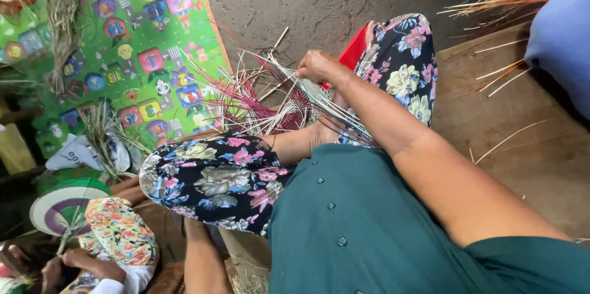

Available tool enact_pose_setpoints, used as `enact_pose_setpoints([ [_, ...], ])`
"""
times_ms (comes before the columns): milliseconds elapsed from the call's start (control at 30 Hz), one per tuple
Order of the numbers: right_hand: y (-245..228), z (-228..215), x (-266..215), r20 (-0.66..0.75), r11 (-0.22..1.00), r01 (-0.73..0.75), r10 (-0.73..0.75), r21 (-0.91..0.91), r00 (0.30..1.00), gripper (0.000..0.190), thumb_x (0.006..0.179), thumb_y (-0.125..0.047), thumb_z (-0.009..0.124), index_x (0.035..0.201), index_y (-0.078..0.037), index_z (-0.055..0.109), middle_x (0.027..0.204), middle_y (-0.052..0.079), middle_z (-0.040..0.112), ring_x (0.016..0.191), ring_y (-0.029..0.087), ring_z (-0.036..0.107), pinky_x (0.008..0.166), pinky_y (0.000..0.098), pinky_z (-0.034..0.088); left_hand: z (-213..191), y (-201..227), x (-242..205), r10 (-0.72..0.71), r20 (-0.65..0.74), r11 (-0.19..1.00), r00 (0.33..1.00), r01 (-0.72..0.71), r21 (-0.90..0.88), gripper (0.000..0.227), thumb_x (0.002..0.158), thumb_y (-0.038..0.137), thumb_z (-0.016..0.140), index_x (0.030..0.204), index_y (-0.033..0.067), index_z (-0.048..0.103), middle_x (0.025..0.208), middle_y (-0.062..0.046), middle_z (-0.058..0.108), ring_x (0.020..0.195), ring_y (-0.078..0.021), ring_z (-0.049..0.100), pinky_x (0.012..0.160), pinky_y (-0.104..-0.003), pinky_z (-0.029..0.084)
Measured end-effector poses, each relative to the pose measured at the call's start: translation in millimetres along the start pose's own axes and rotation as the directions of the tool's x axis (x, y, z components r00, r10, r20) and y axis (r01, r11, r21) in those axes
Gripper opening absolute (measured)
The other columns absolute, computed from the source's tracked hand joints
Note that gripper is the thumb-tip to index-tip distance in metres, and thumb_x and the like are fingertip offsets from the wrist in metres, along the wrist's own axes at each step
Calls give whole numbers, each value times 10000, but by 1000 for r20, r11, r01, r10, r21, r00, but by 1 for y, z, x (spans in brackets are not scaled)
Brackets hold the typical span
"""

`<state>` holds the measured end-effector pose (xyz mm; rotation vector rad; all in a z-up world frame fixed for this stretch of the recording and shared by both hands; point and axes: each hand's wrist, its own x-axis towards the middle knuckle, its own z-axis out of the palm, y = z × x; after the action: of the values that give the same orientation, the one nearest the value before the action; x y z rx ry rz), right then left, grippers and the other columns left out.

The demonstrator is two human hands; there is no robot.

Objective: Weaving natural fiber strands together to form a structured mat or basket.

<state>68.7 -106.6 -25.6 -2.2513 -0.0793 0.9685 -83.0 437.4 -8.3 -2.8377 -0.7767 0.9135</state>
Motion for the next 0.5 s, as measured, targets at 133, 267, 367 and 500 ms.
enact_pose_setpoints([
  [133,2,-5,-3,19,999,41,-40,-15,999,253,693,-391,568,871,-237,660,862,72,634,874,288,580,739,389,465,58,-19,-2,-99,69,991,993,92,96,375,451,524,725,788,390,632,744,82,634,762,-208,622,582,-419,507],
  [267,-13,-21,-22,64,997,70,-72,36,995,256,702,-344,549,869,-184,659,810,107,636,816,274,599,746,393,459,124,-43,-1,-209,143,965,967,180,193,444,366,515,765,776,408,632,763,99,644,753,-198,637,552,-430,526],
  [367,-33,-38,-43,93,993,102,-107,61,990,272,722,-310,542,906,-140,648,863,160,621,884,345,561,764,442,432,146,-40,-19,-294,191,935,937,241,260,499,303,507,794,767,422,632,778,111,651,747,-191,649,529,-439,541],
  [500,-30,-29,-34,-10,978,172,-172,116,985,214,737,-174,560,839,-9,649,557,52,582,406,125,463,363,270,382,-82,95,-110,-189,-56,979,980,183,-95,228,841,314,469,954,208,637,806,-143,637,647,-359,591,584,-455,445],
])
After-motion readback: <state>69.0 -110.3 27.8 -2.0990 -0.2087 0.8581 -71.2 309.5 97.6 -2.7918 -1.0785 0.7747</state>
